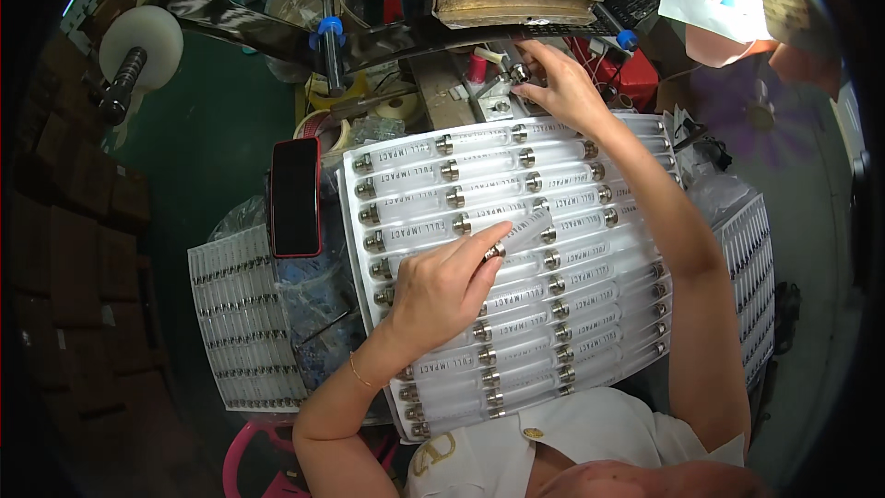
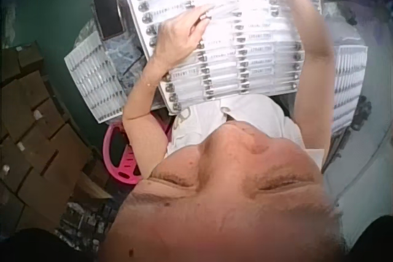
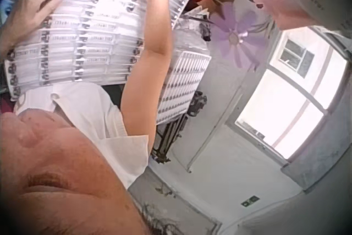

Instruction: The person repeatedly picks up small cylindrical components from a white tray and places them into a machine fixture. They then press a lever to process the components and return them to the tray. This cycle is performed continuously throughout the clip.

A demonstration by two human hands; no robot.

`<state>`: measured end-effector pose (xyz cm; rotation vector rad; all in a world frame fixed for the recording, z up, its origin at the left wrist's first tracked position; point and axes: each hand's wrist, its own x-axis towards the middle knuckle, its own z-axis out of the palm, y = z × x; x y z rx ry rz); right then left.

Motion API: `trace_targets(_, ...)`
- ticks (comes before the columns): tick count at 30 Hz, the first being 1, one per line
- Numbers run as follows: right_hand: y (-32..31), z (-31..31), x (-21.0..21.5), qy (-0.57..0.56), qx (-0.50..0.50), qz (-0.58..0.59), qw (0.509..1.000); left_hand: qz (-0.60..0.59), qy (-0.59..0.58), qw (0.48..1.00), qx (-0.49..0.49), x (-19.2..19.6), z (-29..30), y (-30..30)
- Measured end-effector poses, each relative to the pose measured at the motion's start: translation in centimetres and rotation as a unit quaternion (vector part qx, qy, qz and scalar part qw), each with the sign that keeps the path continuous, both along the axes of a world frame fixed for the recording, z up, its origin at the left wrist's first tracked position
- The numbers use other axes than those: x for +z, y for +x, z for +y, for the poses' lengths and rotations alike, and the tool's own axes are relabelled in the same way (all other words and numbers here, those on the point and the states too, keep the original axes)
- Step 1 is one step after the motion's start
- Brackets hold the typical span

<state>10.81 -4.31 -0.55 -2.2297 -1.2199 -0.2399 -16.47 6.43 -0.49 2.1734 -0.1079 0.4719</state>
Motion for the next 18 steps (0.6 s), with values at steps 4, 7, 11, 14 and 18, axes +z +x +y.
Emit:
trace_targets(4,0.22,0.13,-0.21,-0.010,-0.008,0.020,1.000,-0.012,-0.001,1.000,-0.004,0.13,0.03,-0.08)
trace_targets(7,0.23,0.05,-0.59,0.013,-0.004,0.017,1.000,-0.010,-0.001,1.000,-0.006,0.25,0.06,-0.03)
trace_targets(11,0.31,0.25,-0.64,0.015,-0.006,0.030,0.999,-0.011,-0.005,1.000,-0.003,0.20,0.07,0.00)
trace_targets(14,0.35,0.29,-0.79,0.031,-0.004,0.030,0.999,-0.015,-0.008,1.000,-0.003,0.13,0.09,0.07)
trace_targets(18,0.35,0.29,-0.68,0.029,-0.002,0.036,0.999,-0.014,-0.005,1.000,-0.004,0.23,0.18,0.07)
